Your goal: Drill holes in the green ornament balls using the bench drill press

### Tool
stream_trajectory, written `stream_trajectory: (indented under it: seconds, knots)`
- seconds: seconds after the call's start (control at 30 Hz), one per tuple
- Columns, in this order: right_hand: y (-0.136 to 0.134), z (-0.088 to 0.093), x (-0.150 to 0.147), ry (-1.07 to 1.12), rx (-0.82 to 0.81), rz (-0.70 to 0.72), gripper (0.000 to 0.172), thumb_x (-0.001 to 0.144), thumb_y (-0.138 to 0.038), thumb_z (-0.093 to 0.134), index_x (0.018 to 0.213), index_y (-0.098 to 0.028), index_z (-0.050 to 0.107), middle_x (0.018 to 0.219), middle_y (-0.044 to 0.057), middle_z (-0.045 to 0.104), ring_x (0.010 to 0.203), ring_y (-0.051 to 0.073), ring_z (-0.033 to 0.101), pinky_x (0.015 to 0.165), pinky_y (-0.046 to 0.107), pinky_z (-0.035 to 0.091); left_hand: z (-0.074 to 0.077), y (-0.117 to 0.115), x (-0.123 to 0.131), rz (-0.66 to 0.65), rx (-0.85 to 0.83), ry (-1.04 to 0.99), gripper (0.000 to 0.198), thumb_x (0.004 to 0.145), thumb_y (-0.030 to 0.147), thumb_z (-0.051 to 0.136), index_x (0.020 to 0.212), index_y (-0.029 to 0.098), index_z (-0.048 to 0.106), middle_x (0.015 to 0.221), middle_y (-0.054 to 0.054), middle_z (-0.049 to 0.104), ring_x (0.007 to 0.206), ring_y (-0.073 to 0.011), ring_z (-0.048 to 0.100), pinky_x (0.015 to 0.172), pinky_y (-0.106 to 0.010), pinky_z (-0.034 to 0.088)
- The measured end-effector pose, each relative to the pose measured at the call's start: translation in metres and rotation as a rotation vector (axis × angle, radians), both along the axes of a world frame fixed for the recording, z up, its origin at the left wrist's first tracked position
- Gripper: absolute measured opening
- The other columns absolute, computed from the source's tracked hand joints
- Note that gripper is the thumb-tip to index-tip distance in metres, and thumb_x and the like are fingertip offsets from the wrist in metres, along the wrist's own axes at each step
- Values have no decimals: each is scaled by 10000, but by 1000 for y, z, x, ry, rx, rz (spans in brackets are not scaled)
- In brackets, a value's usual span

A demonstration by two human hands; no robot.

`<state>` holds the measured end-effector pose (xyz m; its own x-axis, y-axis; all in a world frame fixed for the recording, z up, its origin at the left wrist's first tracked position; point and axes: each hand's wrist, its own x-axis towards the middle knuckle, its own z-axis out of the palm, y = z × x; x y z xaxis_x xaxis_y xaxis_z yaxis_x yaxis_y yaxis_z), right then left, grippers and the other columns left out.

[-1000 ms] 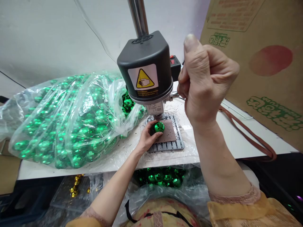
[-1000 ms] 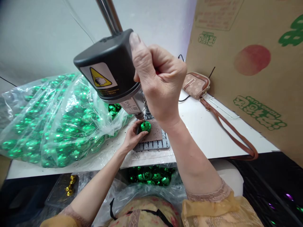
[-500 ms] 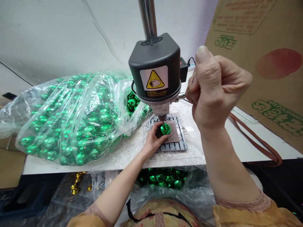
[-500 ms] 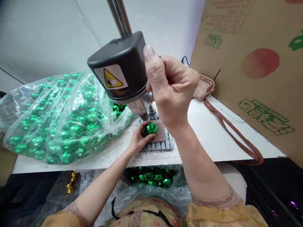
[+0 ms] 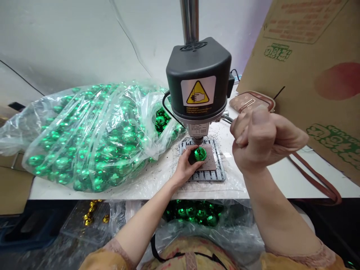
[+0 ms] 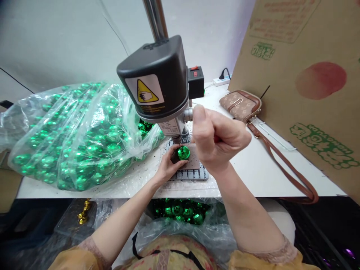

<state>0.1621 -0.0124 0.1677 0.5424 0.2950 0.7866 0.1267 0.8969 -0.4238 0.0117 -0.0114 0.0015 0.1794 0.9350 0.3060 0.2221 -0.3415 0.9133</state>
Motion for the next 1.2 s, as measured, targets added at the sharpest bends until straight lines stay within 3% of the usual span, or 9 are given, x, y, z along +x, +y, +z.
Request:
stream_trajectory:
  seconds: [0.27,0.57,0.83,0.93,1.07,1.2]
  knots:
    - [1,-16,8,-98,102,40,508,852,-103,585,480,-151,243,428,-68,299,374,24,318,394,253,229,-4,0,-2,-15,-8,9,554,793,331,814,1277,223,565,1286,-104,647,1211,-282,612,1088,-456,461]
    - [8,-26,13,-197,239,32,480,812,-52,551,539,-168,174,441,-76,251,355,28,299,403,261,234,-2,-1,-2,-20,-17,18,531,795,318,808,1256,222,563,1273,-105,647,1204,-282,599,1079,-461,453]
    - [6,-45,16,-238,256,81,469,757,-12,581,509,-172,216,435,-74,294,353,39,336,409,261,245,3,-3,-2,-7,-19,10,505,797,319,801,1234,224,566,1285,-99,641,1221,-279,600,1084,-454,457]
    - [2,-30,10,-180,197,73,470,801,-25,566,496,-166,238,442,-68,312,364,32,338,406,254,235,3,-4,-1,-2,-23,15,511,797,320,799,1240,223,563,1290,-100,633,1236,-280,589,1095,-456,451]
    - [2,12,2,17,-65,37,449,872,-136,592,478,-175,380,413,-71,319,360,40,324,400,268,224,6,-5,3,29,-36,-19,544,792,314,797,1260,225,533,1281,-96,628,1222,-269,603,1077,-447,470]
    - [7,37,2,9,-149,85,451,863,-166,618,457,-194,423,390,-72,314,367,52,302,431,299,254,13,-25,4,206,108,61,484,800,320,782,1200,228,526,1155,-81,649,1066,-245,657,919,-403,538]
